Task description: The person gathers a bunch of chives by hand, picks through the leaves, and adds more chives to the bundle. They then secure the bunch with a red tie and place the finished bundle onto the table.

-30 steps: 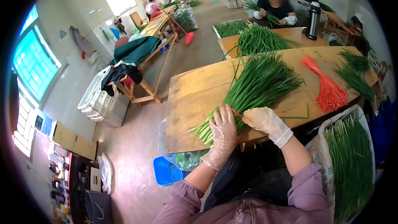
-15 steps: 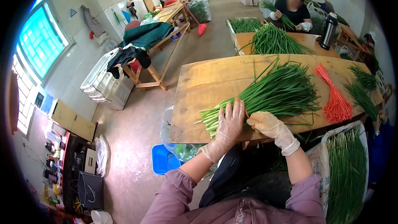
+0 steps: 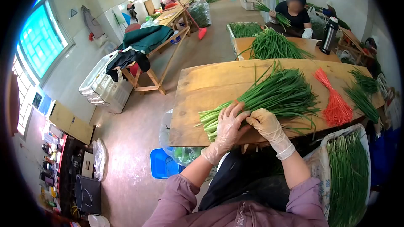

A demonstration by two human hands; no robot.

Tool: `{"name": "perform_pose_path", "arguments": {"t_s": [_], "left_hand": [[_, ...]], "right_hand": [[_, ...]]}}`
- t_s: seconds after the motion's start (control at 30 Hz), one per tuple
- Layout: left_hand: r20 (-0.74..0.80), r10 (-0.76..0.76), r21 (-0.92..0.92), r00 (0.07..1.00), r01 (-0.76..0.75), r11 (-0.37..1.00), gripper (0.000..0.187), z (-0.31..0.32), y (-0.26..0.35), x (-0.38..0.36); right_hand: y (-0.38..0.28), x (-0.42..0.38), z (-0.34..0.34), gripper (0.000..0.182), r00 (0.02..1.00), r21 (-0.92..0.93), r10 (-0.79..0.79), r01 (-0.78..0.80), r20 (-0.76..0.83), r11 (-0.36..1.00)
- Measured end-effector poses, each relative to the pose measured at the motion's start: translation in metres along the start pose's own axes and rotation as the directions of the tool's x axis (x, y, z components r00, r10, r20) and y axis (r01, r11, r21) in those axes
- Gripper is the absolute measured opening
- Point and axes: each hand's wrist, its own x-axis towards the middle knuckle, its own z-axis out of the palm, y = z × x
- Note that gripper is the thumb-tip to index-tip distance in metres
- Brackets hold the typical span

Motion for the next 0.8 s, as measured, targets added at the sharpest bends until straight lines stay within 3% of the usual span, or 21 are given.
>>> {"name": "perform_pose_path", "arguments": {"t_s": [0.07, 0.13, 0.3, 0.37, 0.4, 0.43, 0.47, 0.5, 0.57, 0.63, 0.67, 0.73, 0.8], "left_hand": [[-0.083, -0.034, -0.056, 0.996, 0.030, 0.998, 0.028, 0.006, 0.001, 0.001], [-0.098, -0.031, -0.073, 0.995, 0.024, 0.997, 0.026, 0.009, -0.004, -0.001], [-0.053, -0.001, -0.013, 0.999, 0.000, 1.000, 0.020, 0.008, -0.011, -0.004], [0.054, -0.023, 0.001, 0.998, 0.023, 1.000, 0.038, 0.003, -0.008, 0.000], [0.054, -0.023, 0.002, 0.998, 0.023, 1.000, 0.038, 0.001, -0.004, -0.001], [0.058, -0.067, 0.042, 0.996, 0.064, 0.997, 0.055, -0.012, 0.007, 0.004], [0.062, -0.108, 0.083, 0.992, 0.103, 0.991, 0.073, -0.019, 0.013, 0.007], [0.066, -0.104, 0.086, 0.992, 0.099, 0.991, 0.073, -0.018, 0.012, 0.008], [0.206, -0.215, 0.379, 0.955, 0.125, 0.917, 0.099, -0.012, 0.007, 0.009], [0.195, -0.205, 0.467, 0.959, 0.093, 0.879, 0.095, 0.003, 0.000, 0.010], [0.121, -0.166, 0.555, 0.979, 0.072, 0.829, 0.093, 0.010, -0.005, 0.010], [0.065, -0.114, 0.635, 0.991, 0.047, 0.771, 0.092, 0.015, -0.013, 0.011], [0.093, -0.123, 0.470, 0.988, 0.065, 0.880, 0.071, 0.011, -0.024, 0.020]], "right_hand": [[-0.001, 0.000, 0.003, 0.017, 0.997, -0.034, -0.081, 0.080, -0.021, 0.996], [-0.006, 0.001, 0.004, 0.017, 0.979, -0.105, -0.201, 0.198, -0.018, 0.975], [-0.009, 0.002, 0.005, 0.017, 0.956, -0.196, -0.282, 0.292, 0.079, 0.936], [-0.007, 0.007, 0.005, 0.016, 0.955, -0.205, -0.289, 0.272, -0.061, 0.940], [-0.007, 0.012, 0.000, 0.015, 0.966, -0.245, -0.251, 0.228, -0.067, 0.942], [-0.002, 0.013, 0.004, 0.015, 0.965, -0.245, -0.251, 0.227, -0.071, 0.942], [0.007, 0.015, 0.012, 0.015, 0.979, 0.053, -0.156, 0.164, -0.129, 0.985], [0.013, 0.016, 0.018, 0.015, 0.987, 0.351, -0.047, 0.099, -0.153, 0.931], [0.011, 0.018, 0.031, 0.016, 0.985, 0.340, -0.094, 0.140, -0.146, 0.930], [0.006, 0.020, 0.046, 0.021, 0.971, 0.750, 0.203, -0.040, -0.127, 0.660], [0.004, 0.020, 0.036, 0.025, 0.863, 0.661, 0.500, -0.418, 0.075, 0.623], [-0.008, 0.025, 0.050, 0.025, 0.868, 0.699, 0.496, -0.367, 0.020, 0.614], [-0.016, 0.029, 0.057, 0.025, 0.879, 0.712, 0.472, -0.292, -0.062, 0.638]]}}
